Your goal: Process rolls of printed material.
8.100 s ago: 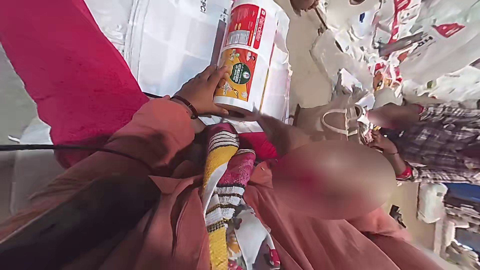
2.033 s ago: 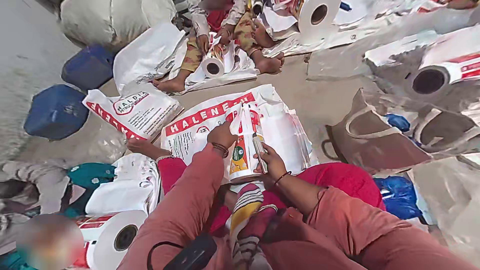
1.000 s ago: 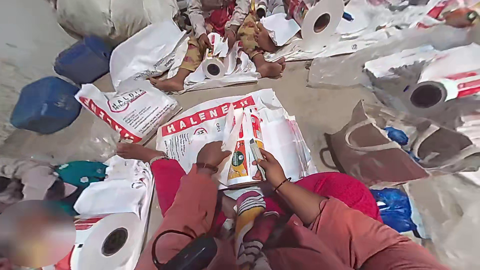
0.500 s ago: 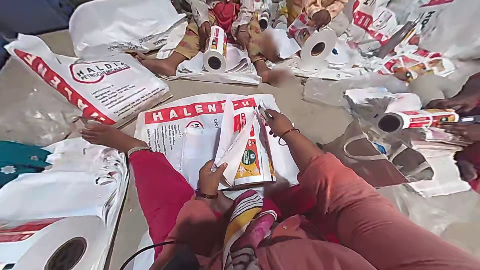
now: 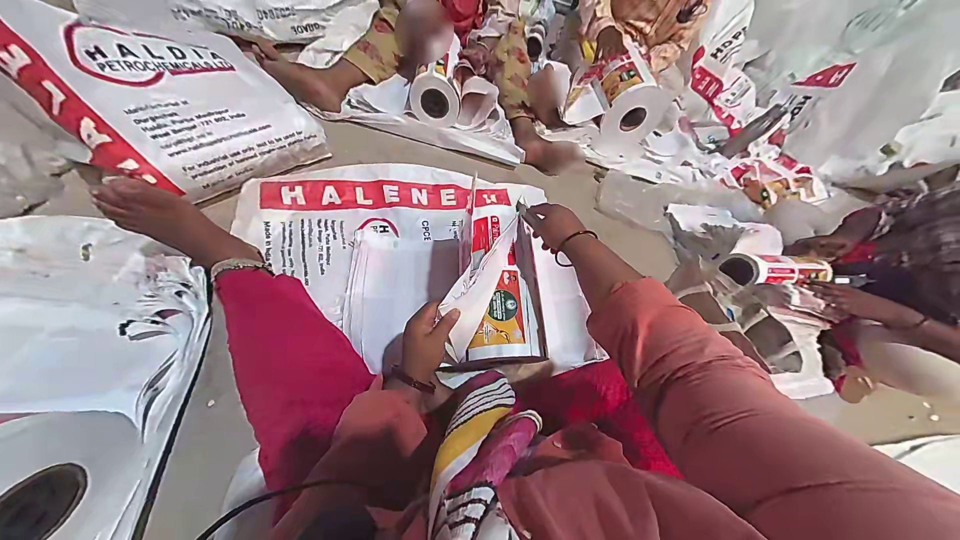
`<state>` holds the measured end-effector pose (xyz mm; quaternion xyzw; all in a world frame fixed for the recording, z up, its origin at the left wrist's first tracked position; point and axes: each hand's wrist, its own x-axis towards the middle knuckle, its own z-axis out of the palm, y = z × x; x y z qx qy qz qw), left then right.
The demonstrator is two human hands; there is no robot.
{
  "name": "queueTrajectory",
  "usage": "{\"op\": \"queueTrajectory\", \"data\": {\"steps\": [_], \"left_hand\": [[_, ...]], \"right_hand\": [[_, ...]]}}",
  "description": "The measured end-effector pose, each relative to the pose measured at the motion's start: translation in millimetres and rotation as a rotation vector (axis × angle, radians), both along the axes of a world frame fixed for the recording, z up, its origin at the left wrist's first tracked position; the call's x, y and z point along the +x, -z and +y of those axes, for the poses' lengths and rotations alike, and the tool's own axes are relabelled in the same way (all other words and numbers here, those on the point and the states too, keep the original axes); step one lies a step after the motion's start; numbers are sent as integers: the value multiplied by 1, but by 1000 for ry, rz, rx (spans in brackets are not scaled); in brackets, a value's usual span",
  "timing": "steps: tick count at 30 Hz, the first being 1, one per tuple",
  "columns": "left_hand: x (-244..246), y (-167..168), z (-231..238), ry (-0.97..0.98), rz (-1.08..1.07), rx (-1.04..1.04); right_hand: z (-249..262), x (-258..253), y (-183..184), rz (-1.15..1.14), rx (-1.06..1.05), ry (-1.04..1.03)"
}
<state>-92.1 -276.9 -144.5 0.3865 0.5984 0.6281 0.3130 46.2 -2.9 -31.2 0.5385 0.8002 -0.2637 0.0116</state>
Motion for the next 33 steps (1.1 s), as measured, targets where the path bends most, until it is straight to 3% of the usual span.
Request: {"op": "queueTrajectory", "data": {"steps": [6, 10, 16, 21, 24, 28, 31, 33], "left_hand": [[1, -2, -1, -9, 47, -46], [1, -1, -1, -33, 24, -59], [11, 2, 7, -60, -304, -21], [13, 5, 12, -68, -393, 28], [13, 8, 11, -110, -461, 65], [14, 8, 6, -165, -643, 116], [11, 11, 2, -194, -729, 135], [10, 11, 2, -207, -714, 116]], "right_hand": [[-7, -10, -10, -173, 130, -80], [-7, -14, -7, -155, 66, -48], [-4, -11, -14, -192, 1, -119], [-17, 2, -42, -299, -133, -223], [-16, 23, -38, -119, -235, -81], [-59, 51, -9, 488, -225, 337], [-121, 60, 32, 923, -363, 509], [-142, 60, 50, 960, -383, 521]]}}
